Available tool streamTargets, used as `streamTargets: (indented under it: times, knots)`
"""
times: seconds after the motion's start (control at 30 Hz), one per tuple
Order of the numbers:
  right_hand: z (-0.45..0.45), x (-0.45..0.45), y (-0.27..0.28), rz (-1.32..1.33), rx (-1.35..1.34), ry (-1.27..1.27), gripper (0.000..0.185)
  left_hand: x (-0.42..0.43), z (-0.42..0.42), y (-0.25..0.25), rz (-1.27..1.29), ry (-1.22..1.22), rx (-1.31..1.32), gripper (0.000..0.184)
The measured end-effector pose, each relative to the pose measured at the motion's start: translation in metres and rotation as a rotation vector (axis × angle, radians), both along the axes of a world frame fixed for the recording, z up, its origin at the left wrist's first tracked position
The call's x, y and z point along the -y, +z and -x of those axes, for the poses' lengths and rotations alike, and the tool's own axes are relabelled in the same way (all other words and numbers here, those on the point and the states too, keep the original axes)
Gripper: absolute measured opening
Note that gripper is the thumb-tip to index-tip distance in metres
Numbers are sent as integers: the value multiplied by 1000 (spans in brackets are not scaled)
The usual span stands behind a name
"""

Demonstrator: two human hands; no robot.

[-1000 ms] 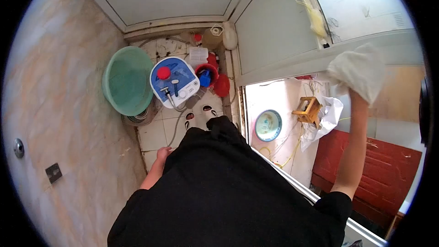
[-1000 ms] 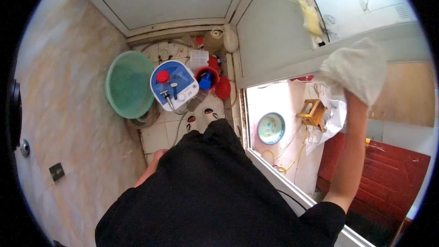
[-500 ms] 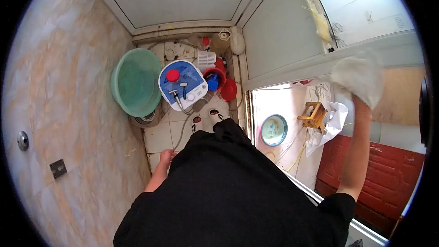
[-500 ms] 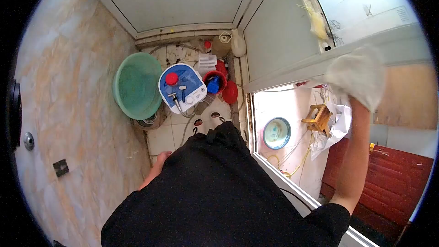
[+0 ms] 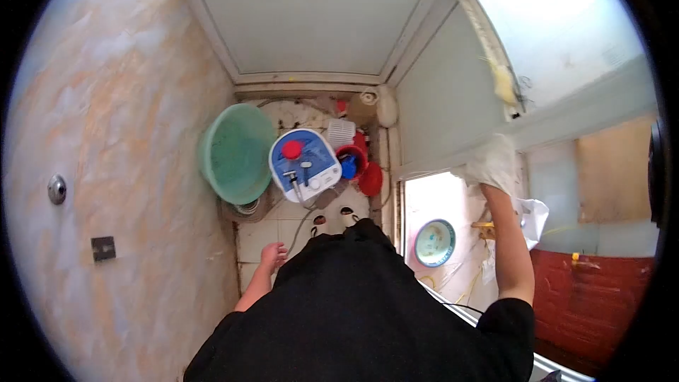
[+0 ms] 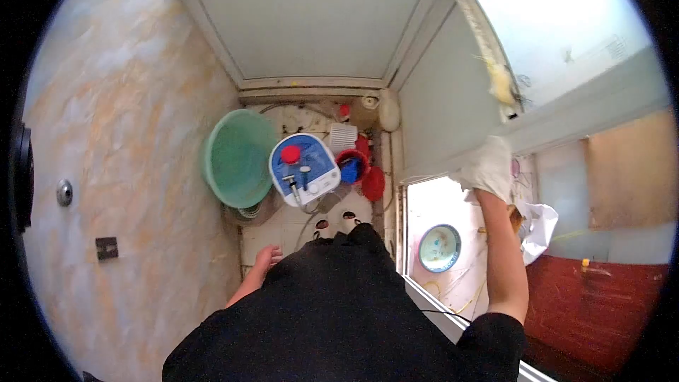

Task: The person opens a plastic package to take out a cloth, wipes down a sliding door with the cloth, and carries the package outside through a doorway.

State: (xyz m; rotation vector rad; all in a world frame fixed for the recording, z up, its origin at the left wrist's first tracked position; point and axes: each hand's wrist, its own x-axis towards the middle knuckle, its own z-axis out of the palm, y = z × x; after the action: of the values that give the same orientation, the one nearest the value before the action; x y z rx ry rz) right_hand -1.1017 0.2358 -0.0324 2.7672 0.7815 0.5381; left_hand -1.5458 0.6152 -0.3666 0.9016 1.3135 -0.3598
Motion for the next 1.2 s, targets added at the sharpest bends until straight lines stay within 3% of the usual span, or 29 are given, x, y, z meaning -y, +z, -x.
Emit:
streamTargets:
  times: [0.1, 0.17, 0.2, 0.3, 0.4, 0.5, 0.53, 0.57, 0.6, 0.63, 0.7, 0.77, 0.83, 0.9, 0.93, 1.0, 1.03, 1.1, 1.17, 1.2]
  knots:
    - [-5, 3, 6, -96, 81, 37, 51, -3, 20, -33, 5, 46, 7, 33]
    - [-18, 10, 39, -169, 146, 12, 51, -4, 37, -60, -50, -5, -27, 30]
    - [-22, 12, 67, -196, 152, -32, 50, -10, 59, -93, -119, -151, 77, 32]
    - [-36, 28, 128, -130, 395, 2, 48, -9, 78, -84, -403, -693, 109, 33]
    - [-44, 33, 147, -36, 491, -82, 46, -7, 85, -80, -479, -879, 107, 35]
    - [-51, 35, 92, -374, 312, -132, 45, -6, 75, -77, -491, -923, 116, 36]
    - [-32, 28, 81, -148, 111, -216, 45, -7, 70, -76, -488, -914, 116, 37]
    - [-33, 36, 42, -326, 130, -37, 43, -8, 63, -76, -477, -893, 114, 38]
    - [-18, 13, 42, -315, 11, -136, 35, -8, 57, -74, -465, -875, 114, 38]
    - [-3, -9, 43, -304, -107, -236, 28, -8, 49, -67, -420, -802, 106, 39]
    - [2, -11, 22, -39, 104, 57, 27, -9, 33, -57, -272, -560, 85, 40]
    - [2, -18, 23, 128, -64, -108, 31, -13, 28, -67, -122, -291, 83, 41]
    - [12, -39, 71, 166, -377, -352, 37, -19, 25, -81, 8, -38, 96, 43]
    - [-14, 15, 44, -15, 11, -211, 49, -14, 24, -68, -59, -161, 119, 42]
    - [-23, 36, 49, -102, 199, -136, 56, -12, 25, -62, -91, -220, 124, 42]
    - [-34, 66, 88, -256, 376, 72, 50, -8, 30, -73, -289, -574, 139, 38]
    - [-46, 79, 106, -75, 435, 44, 46, -9, 34, -80, -389, -744, 127, 37]
    - [-43, 50, 124, 21, 378, -60, 47, -10, 65, -88, -559, -1075, 62, 34]
    - [-24, 17, 102, -71, 178, -160, 50, -2, 67, -84, -495, -1045, 51, 34]
    - [-20, 11, 78, -92, 97, -171, 49, 8, 54, -41, -427, -770, 66, 34]
